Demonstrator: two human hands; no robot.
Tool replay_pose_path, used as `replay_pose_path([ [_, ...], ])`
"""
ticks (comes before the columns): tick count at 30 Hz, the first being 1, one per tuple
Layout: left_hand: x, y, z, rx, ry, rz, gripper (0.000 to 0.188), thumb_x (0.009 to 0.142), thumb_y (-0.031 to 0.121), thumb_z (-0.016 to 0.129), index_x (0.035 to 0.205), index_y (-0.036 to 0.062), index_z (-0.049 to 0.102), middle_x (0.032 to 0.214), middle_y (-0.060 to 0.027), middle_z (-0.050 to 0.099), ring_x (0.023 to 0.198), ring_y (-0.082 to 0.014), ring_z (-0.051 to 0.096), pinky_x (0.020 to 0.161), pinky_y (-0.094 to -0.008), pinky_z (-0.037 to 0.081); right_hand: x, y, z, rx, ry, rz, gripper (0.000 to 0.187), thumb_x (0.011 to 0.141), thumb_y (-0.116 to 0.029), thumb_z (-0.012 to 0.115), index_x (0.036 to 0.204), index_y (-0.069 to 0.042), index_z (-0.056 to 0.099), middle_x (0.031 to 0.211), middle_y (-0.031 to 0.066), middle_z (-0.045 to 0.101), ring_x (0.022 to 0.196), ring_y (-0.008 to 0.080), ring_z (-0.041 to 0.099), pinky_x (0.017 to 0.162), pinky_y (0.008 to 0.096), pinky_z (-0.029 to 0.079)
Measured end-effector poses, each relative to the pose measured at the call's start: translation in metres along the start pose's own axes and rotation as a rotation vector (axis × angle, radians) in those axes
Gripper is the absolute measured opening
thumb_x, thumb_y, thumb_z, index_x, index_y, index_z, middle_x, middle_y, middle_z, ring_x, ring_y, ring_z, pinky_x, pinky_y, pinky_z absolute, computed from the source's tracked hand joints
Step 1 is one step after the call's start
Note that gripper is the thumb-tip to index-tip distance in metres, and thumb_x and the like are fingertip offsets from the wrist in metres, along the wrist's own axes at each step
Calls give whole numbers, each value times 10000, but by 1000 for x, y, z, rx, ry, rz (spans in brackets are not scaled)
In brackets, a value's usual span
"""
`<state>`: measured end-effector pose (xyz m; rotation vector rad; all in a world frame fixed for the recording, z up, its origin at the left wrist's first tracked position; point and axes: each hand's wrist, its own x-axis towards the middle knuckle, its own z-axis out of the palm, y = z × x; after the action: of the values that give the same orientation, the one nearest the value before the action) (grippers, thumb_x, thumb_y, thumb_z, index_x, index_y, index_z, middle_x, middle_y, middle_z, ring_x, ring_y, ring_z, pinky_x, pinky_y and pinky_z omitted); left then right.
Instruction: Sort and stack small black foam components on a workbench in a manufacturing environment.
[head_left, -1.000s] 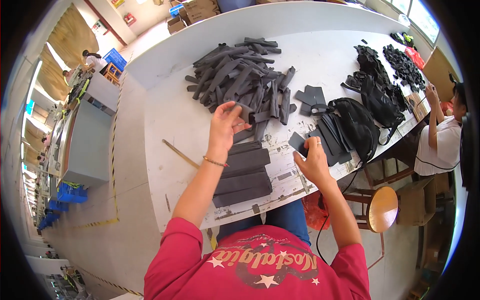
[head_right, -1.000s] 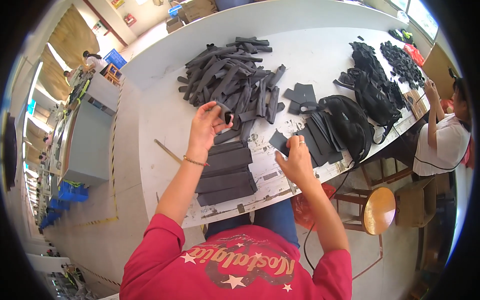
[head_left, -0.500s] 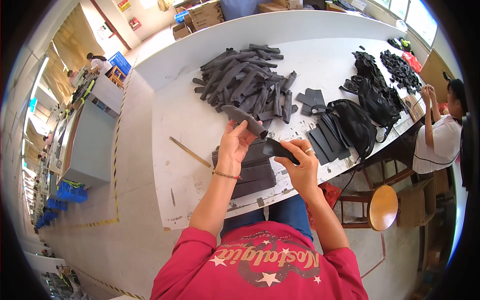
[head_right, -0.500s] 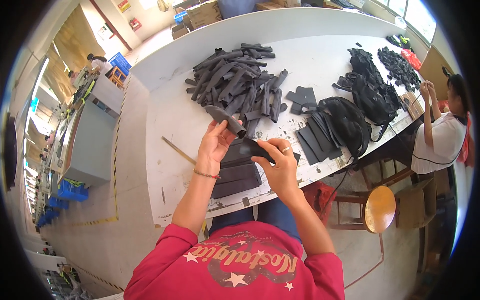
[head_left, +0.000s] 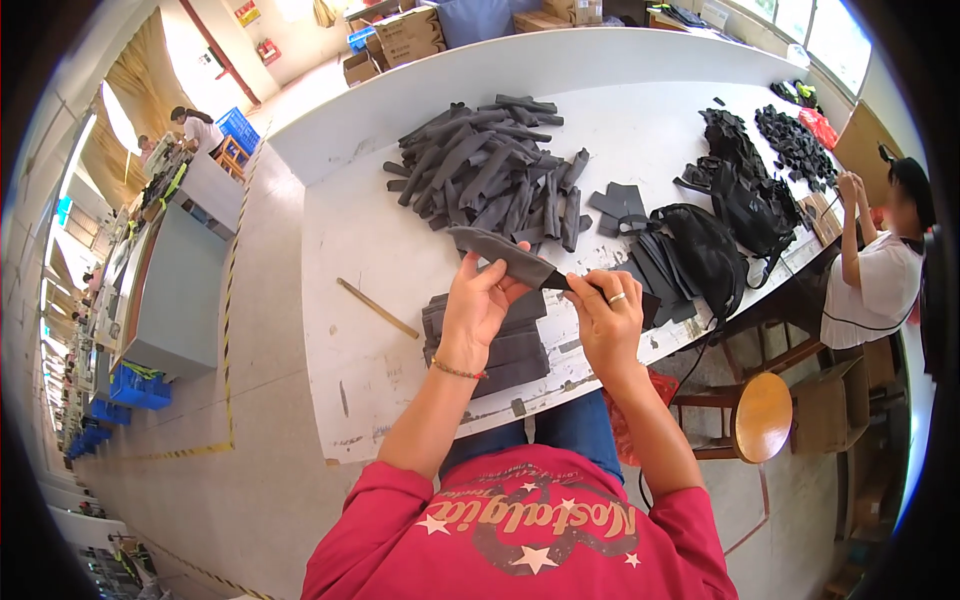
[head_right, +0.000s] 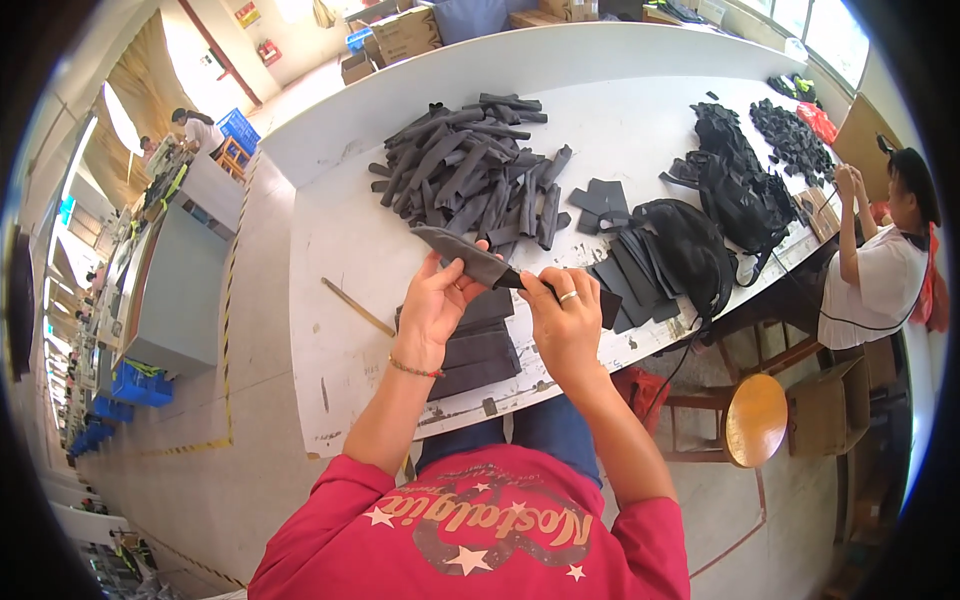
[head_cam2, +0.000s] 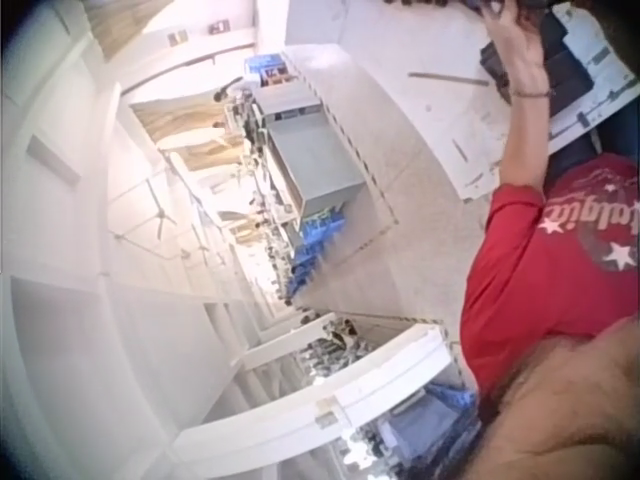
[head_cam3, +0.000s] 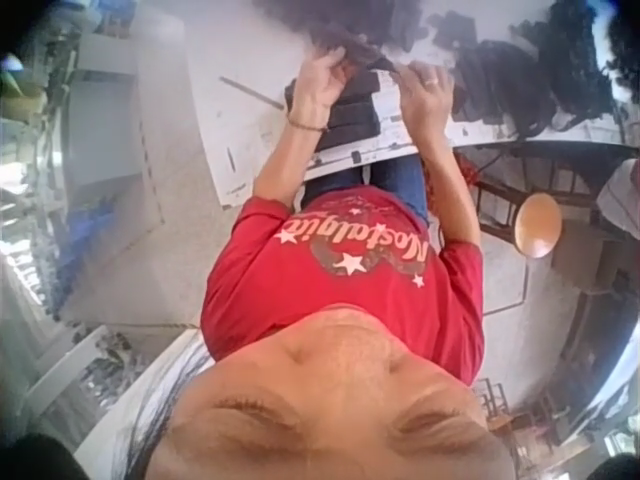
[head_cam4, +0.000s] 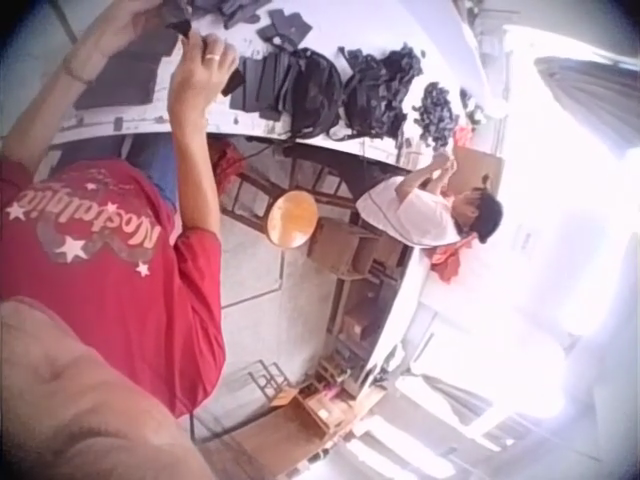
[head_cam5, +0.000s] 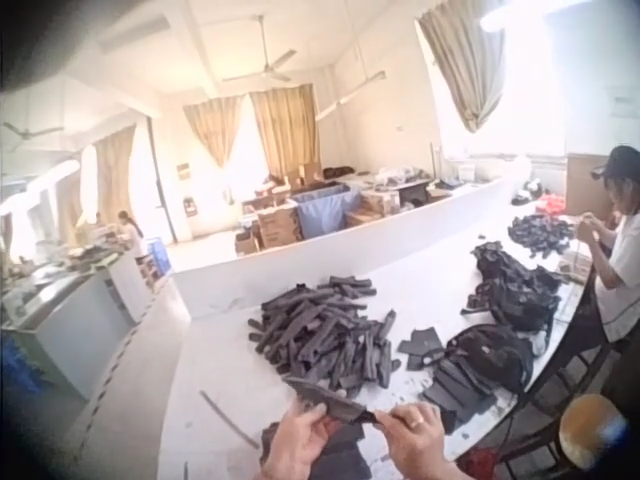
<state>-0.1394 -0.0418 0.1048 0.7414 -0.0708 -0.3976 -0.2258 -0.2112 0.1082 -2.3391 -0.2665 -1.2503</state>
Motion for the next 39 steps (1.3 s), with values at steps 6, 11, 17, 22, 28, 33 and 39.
replay_pose_path([
  [6,-32,0,41,137,29,258,444,1004,60,495,1386,54,268,1264,-241,589,1066,-335,659,929,-446,553,5,-15,8,-6,60,40,396,727,-89,785,1107,-39,684,994,71,579,900,282,564,794,412,437],
  [11,-22,-10,36,28,-120,245,335,1013,187,544,1289,21,452,1096,-182,661,1057,-312,661,954,-412,524,5,-40,18,195,-30,109,591,730,-67,786,1268,-33,545,1109,167,557,969,350,545,822,440,436],
  [17,-16,-23,25,84,-116,236,274,1028,272,518,1045,10,600,906,-127,683,1069,-293,654,928,-398,509,-23,-28,33,208,-119,56,400,746,2,745,1096,-13,550,1113,199,549,958,387,569,792,453,483],
  [22,-15,-19,13,70,-82,252,275,1026,277,519,1057,14,594,1002,-175,700,1093,-308,645,977,-421,493,-1,-22,36,370,-230,-75,386,754,-5,739,1077,-5,528,1103,194,553,919,400,581,750,450,516],
  [28,-10,10,3,84,-52,317,282,1006,304,557,1028,24,578,989,-219,708,1086,-332,654,983,-422,491,-5,-22,34,239,-350,-96,422,745,-8,744,1086,-12,496,1172,221,519,954,432,588,780,459,518],
  [33,-14,-8,2,21,-41,266,290,1007,334,546,1021,46,572,1066,-228,696,1075,-302,655,979,-395,491,-1,-20,41,340,-285,-124,374,766,22,717,1068,-8,499,1135,220,537,950,426,587,785,452,520],
  [39,-22,-11,-1,-60,-20,213,288,1027,327,497,1047,55,592,1213,-225,647,1128,-298,620,991,-423,484,9,-31,40,343,-369,-96,363,769,5,717,1065,-14,508,1117,198,553,979,395,588,787,440,520],
])
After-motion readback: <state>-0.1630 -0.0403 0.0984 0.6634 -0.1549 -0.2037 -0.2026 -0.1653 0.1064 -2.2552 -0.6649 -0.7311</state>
